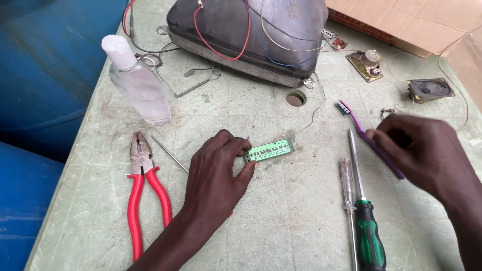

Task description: Cleaning a small electronic connector board using a toothbrush and a screwdriver to remove debris.

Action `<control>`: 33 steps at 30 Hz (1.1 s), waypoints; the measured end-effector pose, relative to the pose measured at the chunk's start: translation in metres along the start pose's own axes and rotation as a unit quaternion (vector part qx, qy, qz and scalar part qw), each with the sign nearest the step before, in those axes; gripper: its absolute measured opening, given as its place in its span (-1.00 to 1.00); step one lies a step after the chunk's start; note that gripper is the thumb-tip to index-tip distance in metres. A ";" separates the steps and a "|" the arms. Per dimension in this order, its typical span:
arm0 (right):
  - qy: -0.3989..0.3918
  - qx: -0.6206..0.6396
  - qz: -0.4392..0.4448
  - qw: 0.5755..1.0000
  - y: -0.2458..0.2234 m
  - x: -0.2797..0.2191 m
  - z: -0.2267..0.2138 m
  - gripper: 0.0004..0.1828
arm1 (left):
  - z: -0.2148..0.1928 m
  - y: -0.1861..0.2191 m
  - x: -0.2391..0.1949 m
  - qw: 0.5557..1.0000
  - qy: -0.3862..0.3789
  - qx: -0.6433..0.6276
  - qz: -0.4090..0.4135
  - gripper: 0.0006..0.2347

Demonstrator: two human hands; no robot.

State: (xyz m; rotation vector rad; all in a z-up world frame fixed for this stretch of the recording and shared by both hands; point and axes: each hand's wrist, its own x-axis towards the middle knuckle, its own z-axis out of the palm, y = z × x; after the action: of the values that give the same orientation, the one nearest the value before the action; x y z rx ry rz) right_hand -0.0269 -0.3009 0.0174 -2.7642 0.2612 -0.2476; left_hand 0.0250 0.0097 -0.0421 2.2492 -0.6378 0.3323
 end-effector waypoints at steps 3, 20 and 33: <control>-0.102 -0.071 -0.028 0.992 0.011 -0.004 0.005 -0.46 | 0.001 -0.002 0.000 1.000 0.000 -0.001 0.007 -0.73; -0.079 0.107 -0.259 0.957 -0.126 -0.028 0.000 -0.86 | -0.002 0.031 -0.012 0.970 -0.038 0.238 0.036 -0.74; -0.205 -0.122 0.140 0.961 -0.070 -0.049 -0.007 -0.66 | -0.006 0.004 -0.002 0.977 -0.070 0.161 0.124 -0.82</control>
State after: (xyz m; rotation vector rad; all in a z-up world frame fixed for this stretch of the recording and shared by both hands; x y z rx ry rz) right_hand -0.0659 -0.2288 0.0425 -2.8825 0.5957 0.4545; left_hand 0.0212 0.0128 -0.0362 2.5200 -1.0065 0.4274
